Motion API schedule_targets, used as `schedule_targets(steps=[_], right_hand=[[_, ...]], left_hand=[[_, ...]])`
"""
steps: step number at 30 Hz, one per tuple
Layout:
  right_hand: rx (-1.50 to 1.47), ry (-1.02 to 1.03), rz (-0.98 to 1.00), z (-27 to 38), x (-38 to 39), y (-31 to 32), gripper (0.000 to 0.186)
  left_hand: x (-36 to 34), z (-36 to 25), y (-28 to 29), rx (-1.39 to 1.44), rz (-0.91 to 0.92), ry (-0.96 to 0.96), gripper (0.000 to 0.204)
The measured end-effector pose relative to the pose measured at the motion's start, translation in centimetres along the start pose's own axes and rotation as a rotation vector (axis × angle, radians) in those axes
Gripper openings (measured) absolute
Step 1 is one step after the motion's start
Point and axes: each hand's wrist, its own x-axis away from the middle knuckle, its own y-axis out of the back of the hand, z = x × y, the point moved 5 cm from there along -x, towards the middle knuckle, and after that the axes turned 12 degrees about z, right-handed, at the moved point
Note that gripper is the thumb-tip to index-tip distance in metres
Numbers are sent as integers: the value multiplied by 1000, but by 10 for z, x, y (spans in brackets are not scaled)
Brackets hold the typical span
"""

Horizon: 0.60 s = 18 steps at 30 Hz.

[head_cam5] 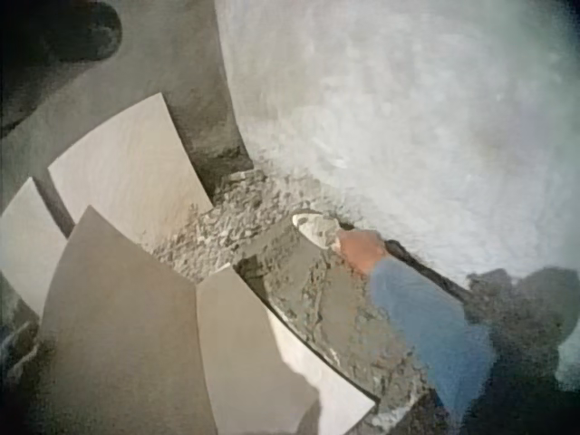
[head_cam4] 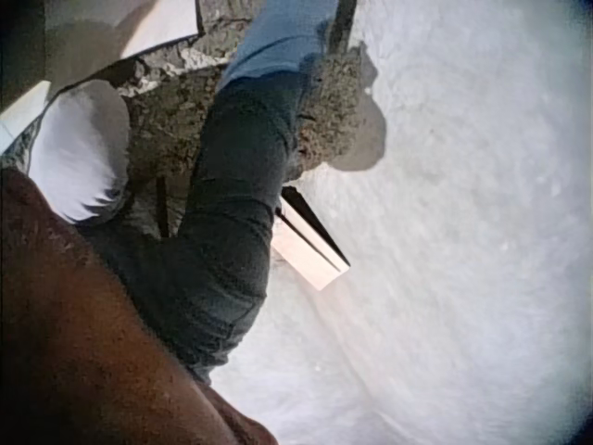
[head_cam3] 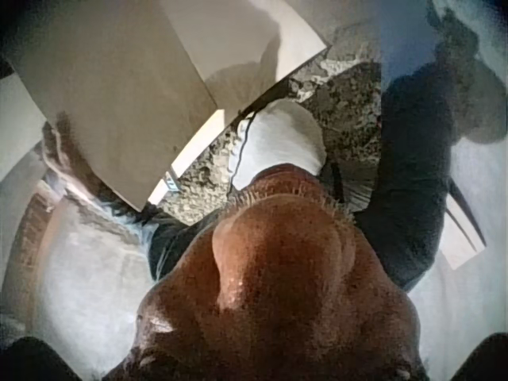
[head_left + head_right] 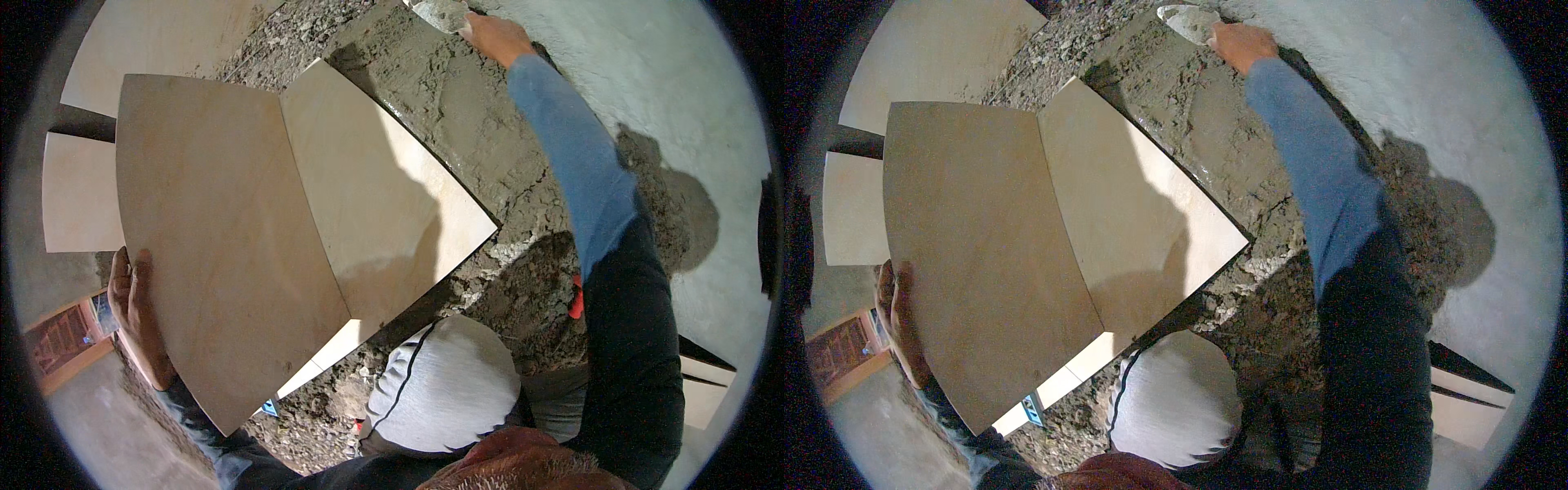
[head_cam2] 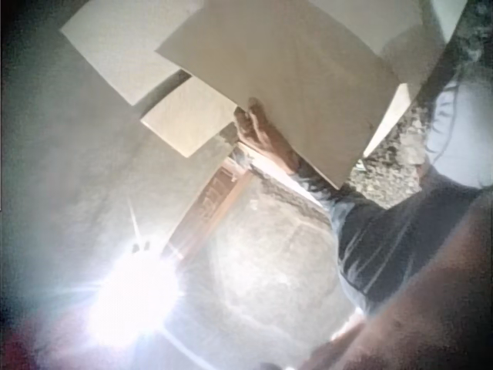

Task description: The person spreads mortar on the floor with a trowel, positions tiles, and uses a hammer and a level to align them before wiping the surface with a cloth and using a hammer and chisel on the concrete edge.

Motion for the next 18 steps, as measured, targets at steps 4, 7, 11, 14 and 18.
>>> schedule_targets(steps=[4, 7, 11, 14, 18], right_hand=[[-168, -189, 153, 11, -15, -32, 34], [-1354, -67, 337, 63, -1, -46, 35], [-1963, -31, 192, 112, -1, -25, 30], [-2098, -146, 76, 79, -15, -42, 31], [-2448, -259, 118, 68, 33, -66, 32]], left_hand=[[-2, 0, 0, -175, -130, -47, 43], [7, -4, 0, -236, -145, -119, 39], [3, -17, -11, 112, 111, -6, 30], [-2, -19, -25, 221, 28, -31, 25], [0, -12, -14, 182, 89, 34, 28]])
